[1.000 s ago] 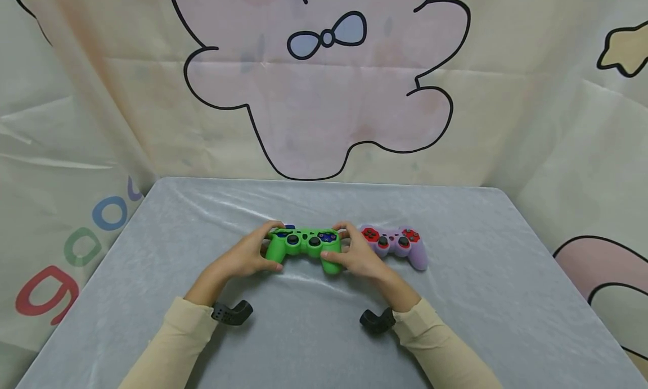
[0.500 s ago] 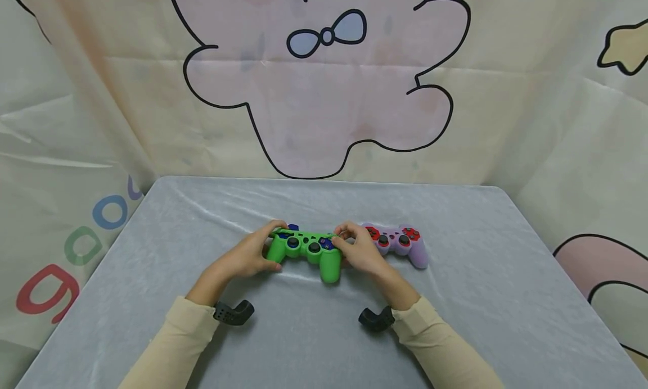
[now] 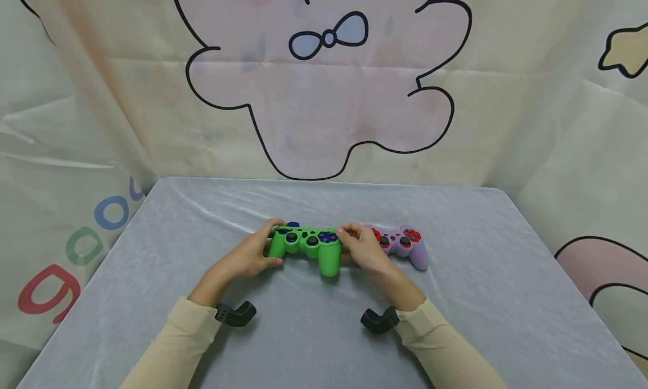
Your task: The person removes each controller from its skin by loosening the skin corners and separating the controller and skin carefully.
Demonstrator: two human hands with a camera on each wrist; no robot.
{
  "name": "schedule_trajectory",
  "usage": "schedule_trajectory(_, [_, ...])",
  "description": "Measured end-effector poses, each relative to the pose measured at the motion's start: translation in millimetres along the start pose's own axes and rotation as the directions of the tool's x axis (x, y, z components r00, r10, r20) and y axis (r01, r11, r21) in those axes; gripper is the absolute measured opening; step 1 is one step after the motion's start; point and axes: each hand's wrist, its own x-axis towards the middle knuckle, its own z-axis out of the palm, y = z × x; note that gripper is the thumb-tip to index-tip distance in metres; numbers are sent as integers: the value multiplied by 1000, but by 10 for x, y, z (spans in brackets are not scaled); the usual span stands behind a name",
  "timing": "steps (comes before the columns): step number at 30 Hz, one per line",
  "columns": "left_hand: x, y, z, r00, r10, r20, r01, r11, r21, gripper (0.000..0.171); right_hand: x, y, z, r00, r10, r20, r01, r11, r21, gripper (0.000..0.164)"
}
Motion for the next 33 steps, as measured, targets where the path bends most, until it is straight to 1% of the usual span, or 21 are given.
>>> schedule_trajectory(2, [5,0,8,1000,-9,-7,9,1000,3,75,-11,-1,-11,998,-31,52,32,999,-7,47])
schedule_trajectory(5, [12,-2,19,1000,-16,-14,17,1000,13,74,-22,4,-12,993,-54,108,56,998,-17,68])
schedule_trajectory(6, [14,-3,22,1000,-14,-17,14,1000,18,73,-24,6,-8,991,-53,125,54,999,1,71])
schedule_trajectory(7, [15,-1,25,1000,-14,-20,15,1000,19,73,-20,10,-4,991,-51,122,51,999,5,72])
schedule_trajectory(10, [16,9,27,1000,-1,-25,2,1000,27,73,-12,15,4,995,-42,85,42,999,-5,67])
schedule_trajectory(14, [13,25,26,1000,7,-23,-6,999,34,75,-12,21,-6,998,-38,42,41,997,-67,56])
schedule_trajectory(16, [12,30,25,1000,9,-21,-8,999,35,75,-13,23,-12,998,-50,36,53,995,-88,51])
schedule_trajectory(20, [13,39,19,1000,5,-25,-4,1000,31,76,-10,26,-11,995,-85,51,88,993,-77,42])
schedule_trajectory(22, [15,43,17,1000,-5,-29,6,1000,29,76,-9,30,-7,993,-103,49,106,991,-75,38])
schedule_trajectory(25, [21,51,20,999,-37,-37,38,999,32,76,-10,38,2,991,-128,32,130,987,-90,34])
schedule_trajectory(29, [29,70,32,995,-92,-24,91,996,-10,76,-25,42,17,986,-167,-14,162,974,-155,29])
schedule_trajectory(32, [30,79,38,993,-115,-23,115,993,-8,77,-18,59,28,982,-185,-39,172,962,-211,28])
schedule_trajectory(33, [28,81,38,993,-118,-25,118,993,5,77,-12,69,29,981,-189,-43,174,958,-230,28])
